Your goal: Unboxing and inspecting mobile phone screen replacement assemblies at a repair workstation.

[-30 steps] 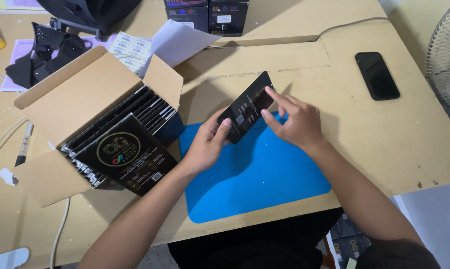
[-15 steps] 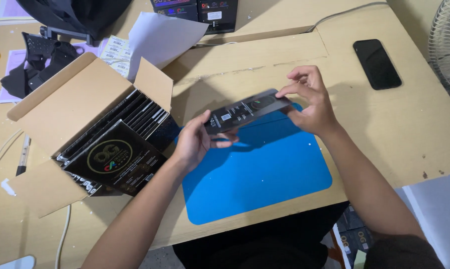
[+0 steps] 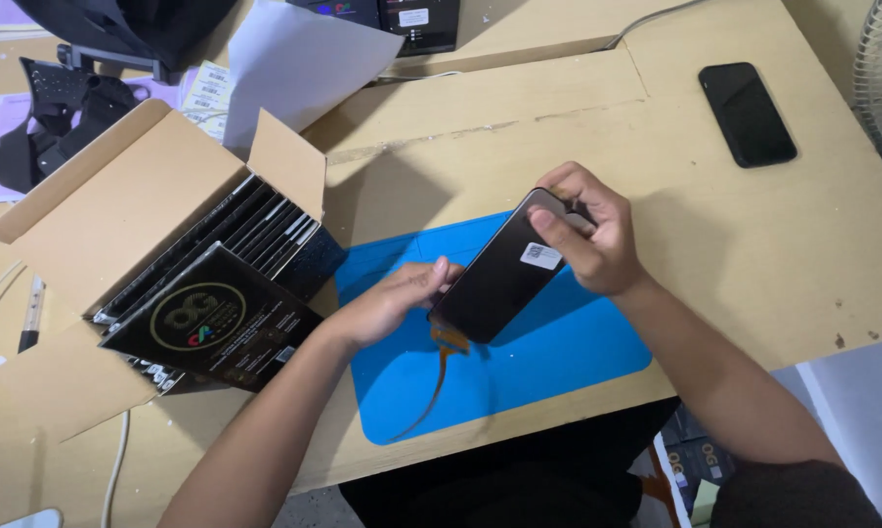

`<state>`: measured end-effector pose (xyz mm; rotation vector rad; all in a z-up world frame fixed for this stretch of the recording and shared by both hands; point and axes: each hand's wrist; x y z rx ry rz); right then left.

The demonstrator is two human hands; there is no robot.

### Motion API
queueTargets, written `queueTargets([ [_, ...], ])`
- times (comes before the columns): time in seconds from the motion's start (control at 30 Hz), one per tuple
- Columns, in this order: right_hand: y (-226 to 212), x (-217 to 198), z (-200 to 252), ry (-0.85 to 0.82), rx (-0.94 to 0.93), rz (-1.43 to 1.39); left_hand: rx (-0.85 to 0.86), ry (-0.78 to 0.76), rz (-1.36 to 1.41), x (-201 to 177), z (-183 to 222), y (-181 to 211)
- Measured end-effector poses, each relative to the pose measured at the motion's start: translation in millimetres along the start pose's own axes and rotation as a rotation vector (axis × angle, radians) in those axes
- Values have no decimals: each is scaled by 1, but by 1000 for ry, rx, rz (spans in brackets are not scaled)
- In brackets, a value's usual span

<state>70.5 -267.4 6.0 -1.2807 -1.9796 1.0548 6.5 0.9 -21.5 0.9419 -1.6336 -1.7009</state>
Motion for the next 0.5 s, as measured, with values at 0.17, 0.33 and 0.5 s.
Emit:
queueTargets([
  [0.17, -10, 16, -6, -16, -11, 102, 94, -16, -119, 12, 4, 0],
  [0.33, -65, -28, -18, -90, 176, 299, -142, 132, 1, 11, -13, 11],
  [0.5, -120, -124, 46, 80, 308, 854, -381, 202, -52, 20, -11, -8],
])
Point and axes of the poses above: each hand's wrist, its own z-axis away from the middle knuckle, its own x-axis out of the palm, y = z × x, and after that the axes turned 12 degrees about -z, right-handed
